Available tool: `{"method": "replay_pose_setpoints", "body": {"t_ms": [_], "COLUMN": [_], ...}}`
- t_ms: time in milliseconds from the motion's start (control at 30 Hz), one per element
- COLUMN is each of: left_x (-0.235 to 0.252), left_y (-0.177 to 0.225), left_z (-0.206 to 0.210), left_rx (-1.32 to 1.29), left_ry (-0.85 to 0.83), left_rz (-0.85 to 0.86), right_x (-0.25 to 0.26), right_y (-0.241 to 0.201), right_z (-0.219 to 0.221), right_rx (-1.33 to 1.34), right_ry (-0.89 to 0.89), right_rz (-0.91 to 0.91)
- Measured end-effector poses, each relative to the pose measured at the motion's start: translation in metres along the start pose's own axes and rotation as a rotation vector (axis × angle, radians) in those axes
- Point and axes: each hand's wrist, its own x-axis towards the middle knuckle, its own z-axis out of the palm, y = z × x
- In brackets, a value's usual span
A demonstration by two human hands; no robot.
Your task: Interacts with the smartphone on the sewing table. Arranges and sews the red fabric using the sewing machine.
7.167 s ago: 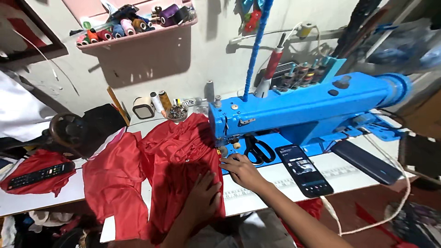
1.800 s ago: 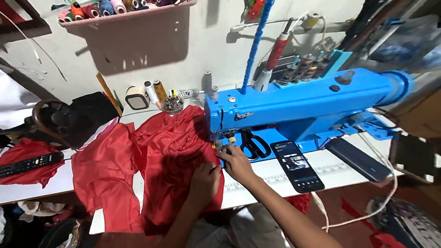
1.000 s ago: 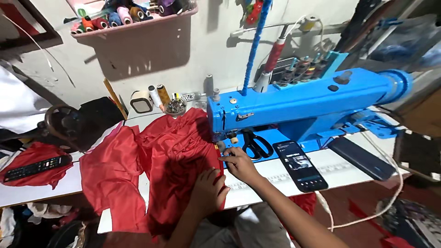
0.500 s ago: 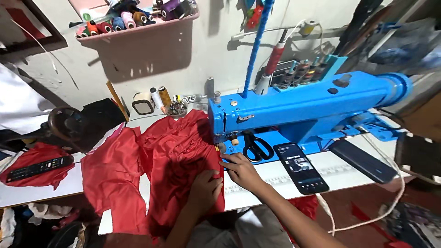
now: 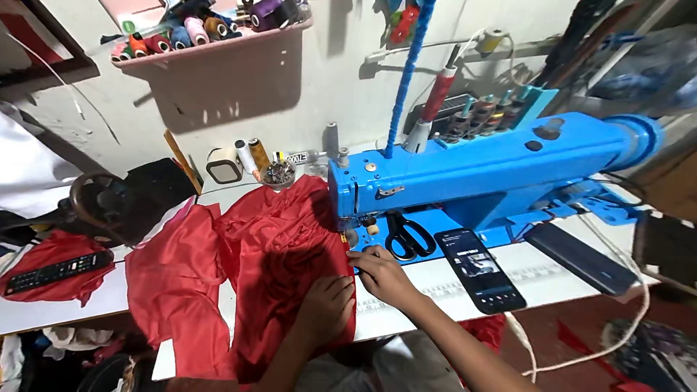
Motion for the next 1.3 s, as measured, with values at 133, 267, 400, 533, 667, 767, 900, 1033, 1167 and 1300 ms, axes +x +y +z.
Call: {"method": "replay_pose_setpoints", "body": {"t_ms": [133, 267, 400, 533, 667, 767, 900, 1033, 1167, 1300], "left_x": [0.005, 0.010, 0.014, 0.020, 0.026, 0.029, 0.032, 0.037, 0.041, 0.041], "left_y": [0.000, 0.001, -0.001, -0.002, -0.003, -0.004, -0.007, -0.009, -0.010, -0.011], "left_z": [0.001, 0.002, 0.003, 0.006, 0.009, 0.011, 0.015, 0.016, 0.017, 0.013], "left_rx": [0.017, 0.037, 0.040, 0.054, 0.059, 0.058, 0.063, 0.065, 0.055, 0.013], "left_ry": [0.005, 0.003, 0.005, 0.004, 0.013, -0.001, 0.031, 0.027, 0.038, -0.032], "left_rz": [-0.004, -0.034, -0.048, -0.062, -0.082, -0.115, -0.145, -0.159, -0.164, -0.207], "right_x": [0.001, 0.002, 0.005, 0.010, 0.019, 0.021, 0.015, 0.013, 0.012, 0.016], "right_y": [-0.003, -0.004, -0.006, -0.010, -0.016, -0.017, -0.008, -0.007, -0.006, -0.010], "right_z": [0.002, 0.002, 0.001, 0.003, 0.001, 0.002, 0.005, 0.003, 0.003, -0.003], "right_rx": [-0.084, -0.139, -0.167, -0.225, -0.268, -0.287, -0.189, -0.141, -0.135, -0.070], "right_ry": [0.011, 0.016, -0.013, -0.011, -0.089, -0.088, 0.009, 0.039, 0.045, -0.023], "right_rz": [0.007, 0.032, 0.084, 0.124, 0.199, 0.208, 0.134, 0.136, 0.145, 0.190]}}
